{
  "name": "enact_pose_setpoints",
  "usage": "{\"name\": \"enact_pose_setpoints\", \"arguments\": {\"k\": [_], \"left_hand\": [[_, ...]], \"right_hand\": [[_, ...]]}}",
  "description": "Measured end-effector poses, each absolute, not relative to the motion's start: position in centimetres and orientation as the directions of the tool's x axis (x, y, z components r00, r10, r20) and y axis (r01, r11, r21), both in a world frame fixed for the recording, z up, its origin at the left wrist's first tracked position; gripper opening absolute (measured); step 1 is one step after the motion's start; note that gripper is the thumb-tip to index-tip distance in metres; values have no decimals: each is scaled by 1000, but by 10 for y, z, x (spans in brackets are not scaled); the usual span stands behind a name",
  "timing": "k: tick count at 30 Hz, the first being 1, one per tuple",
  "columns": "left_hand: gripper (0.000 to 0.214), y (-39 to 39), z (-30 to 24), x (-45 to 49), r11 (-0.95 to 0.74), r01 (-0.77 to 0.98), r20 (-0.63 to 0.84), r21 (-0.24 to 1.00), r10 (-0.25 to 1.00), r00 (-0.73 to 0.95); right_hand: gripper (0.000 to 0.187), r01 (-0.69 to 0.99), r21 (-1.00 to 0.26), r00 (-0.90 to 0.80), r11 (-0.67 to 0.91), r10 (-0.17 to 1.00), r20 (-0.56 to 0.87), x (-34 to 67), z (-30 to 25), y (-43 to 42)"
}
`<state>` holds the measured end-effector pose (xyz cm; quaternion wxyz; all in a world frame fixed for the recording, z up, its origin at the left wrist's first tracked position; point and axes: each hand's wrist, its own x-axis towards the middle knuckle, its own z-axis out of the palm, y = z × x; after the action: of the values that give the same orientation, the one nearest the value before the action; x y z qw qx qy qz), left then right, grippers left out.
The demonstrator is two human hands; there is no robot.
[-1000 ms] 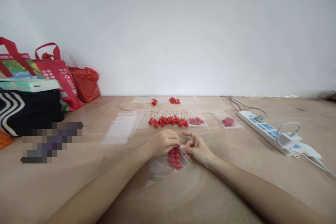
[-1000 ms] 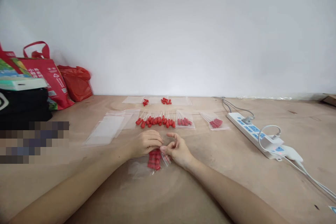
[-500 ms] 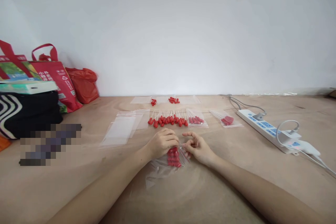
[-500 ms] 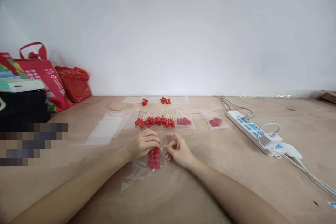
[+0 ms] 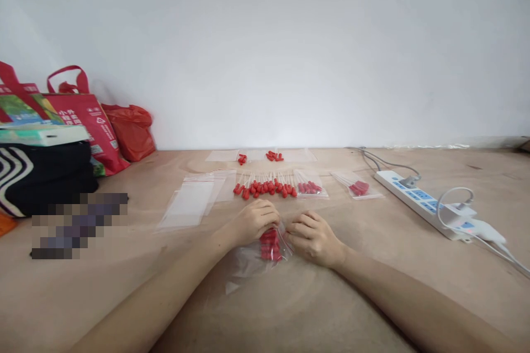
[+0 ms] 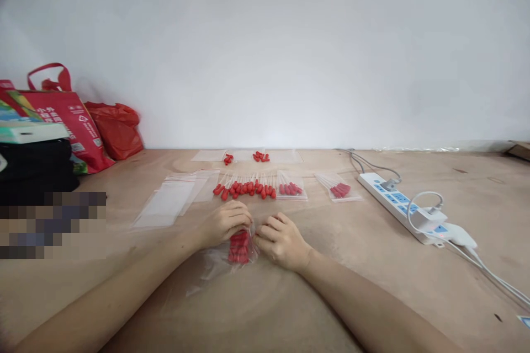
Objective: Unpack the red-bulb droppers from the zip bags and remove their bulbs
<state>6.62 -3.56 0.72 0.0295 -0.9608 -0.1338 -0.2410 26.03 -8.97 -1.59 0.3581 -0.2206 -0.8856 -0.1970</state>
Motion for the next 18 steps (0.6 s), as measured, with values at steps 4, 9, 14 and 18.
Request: {"name": "enact_pose_setpoints", "arguments": {"k": [4,9,14,18], "left_hand": [[15,-39,12,71,-957,174,352,-234,84,932],[23,-44,15,76,-917,37,276,-398,-81,958],[24,-44,16,77,-932,3,269,-362,-101,958],[26,-43,15,78,-953,-13,294,-304,-107,950]], "right_hand": [[18,528,280,-688,802,210,695,261,-17,-88],[29,508,347,-754,788,213,622,261,-18,-87],[21,500,300,-811,813,317,491,265,-23,-81],[26,501,276,-821,820,350,451,266,-31,-75]]}}
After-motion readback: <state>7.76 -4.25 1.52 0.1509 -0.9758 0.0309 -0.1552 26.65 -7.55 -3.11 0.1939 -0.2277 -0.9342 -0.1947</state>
